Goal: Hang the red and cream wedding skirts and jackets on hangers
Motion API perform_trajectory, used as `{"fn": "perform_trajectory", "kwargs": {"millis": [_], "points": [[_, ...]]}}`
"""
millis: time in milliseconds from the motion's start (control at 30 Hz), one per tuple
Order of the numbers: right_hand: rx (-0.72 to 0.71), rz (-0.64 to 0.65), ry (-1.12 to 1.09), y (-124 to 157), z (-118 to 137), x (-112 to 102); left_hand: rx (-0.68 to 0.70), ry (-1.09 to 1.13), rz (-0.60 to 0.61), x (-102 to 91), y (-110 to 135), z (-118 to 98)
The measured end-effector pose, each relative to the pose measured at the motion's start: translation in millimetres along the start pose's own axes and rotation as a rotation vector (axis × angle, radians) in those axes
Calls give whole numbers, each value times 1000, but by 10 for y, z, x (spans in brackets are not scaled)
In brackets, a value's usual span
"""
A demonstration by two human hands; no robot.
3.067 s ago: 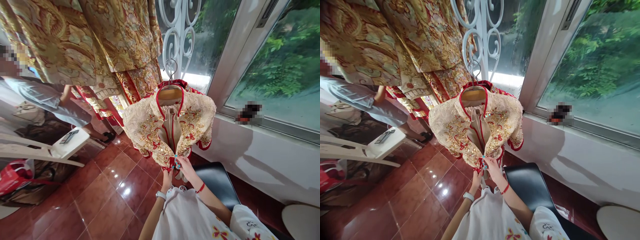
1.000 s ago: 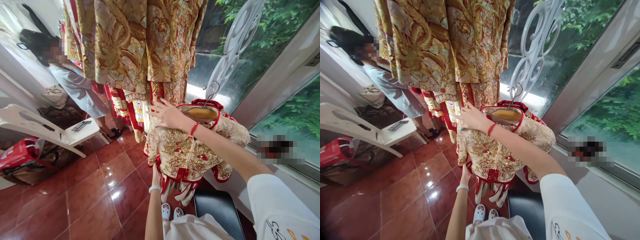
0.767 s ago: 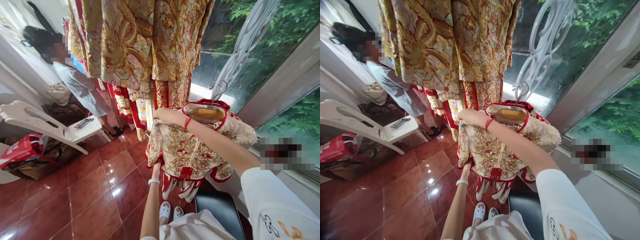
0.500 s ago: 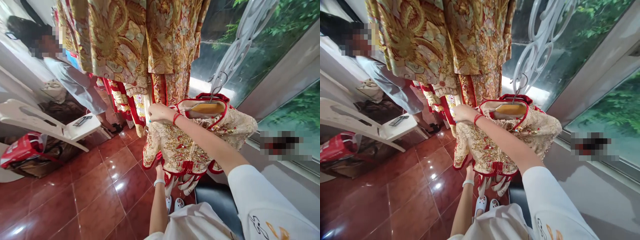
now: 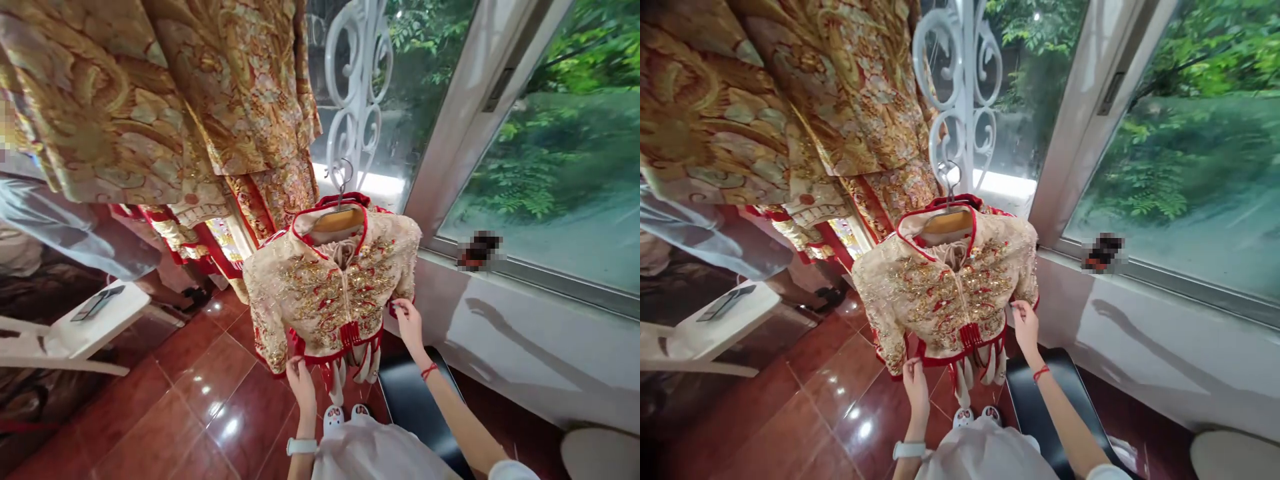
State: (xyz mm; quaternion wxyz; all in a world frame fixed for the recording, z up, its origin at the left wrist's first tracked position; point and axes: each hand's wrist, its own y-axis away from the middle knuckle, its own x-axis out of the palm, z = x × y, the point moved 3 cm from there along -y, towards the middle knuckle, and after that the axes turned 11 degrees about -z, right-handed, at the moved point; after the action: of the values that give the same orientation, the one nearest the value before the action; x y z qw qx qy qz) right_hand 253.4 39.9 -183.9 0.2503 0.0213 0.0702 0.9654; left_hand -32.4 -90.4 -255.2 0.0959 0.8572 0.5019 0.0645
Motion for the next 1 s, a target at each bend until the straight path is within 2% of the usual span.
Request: {"fn": "perform_trajectory", "kwargs": {"millis": [33, 100, 167, 200, 267, 333, 400, 467, 600, 667, 767, 867, 933, 1000], "points": [[192, 1, -11, -94, -239, -77, 102, -8, 28, 97, 119, -219], [404, 62, -24, -203, -588, -110, 383, -22, 192, 404, 360, -784], [483, 122, -54, -256, -813, -47, 701, -56, 380, 768, 592, -1412], [513, 146, -75, -270, -900, -3, 847, -76, 435, 941, 688, -1707], [551, 177, -120, -284, -1043, 65, 1110, -169, 455, 1258, 821, -2201], [549, 185, -164, -284, -1157, 59, 1283, -312, 391, 1528, 869, -2533], [522, 184, -213, -261, -1252, -31, 1340, -417, 312, 1732, 855, -2725], [500, 196, -251, -212, -1341, -172, 1330, -454, 291, 1864, 828, -2837], [499, 227, -278, -71, -1549, -398, 1364, -347, 304, 1940, 813, -3053], [508, 234, -287, 9, -1663, -408, 1413, -305, 284, 1937, 806, -3160], [503, 249, -309, 149, -1794, -317, 1503, -359, 240, 1942, 826, -3257], [472, 273, -322, 301, -1858, -232, 1603, -423, 191, 1984, 952, -3319], [447, 280, -307, 377, -1878, -223, 1713, -501, 329, 2094, 1099, -3346], [421, 278, -278, 401, -1872, -245, 1811, -663, 590, 2268, 1237, -3340]]}}
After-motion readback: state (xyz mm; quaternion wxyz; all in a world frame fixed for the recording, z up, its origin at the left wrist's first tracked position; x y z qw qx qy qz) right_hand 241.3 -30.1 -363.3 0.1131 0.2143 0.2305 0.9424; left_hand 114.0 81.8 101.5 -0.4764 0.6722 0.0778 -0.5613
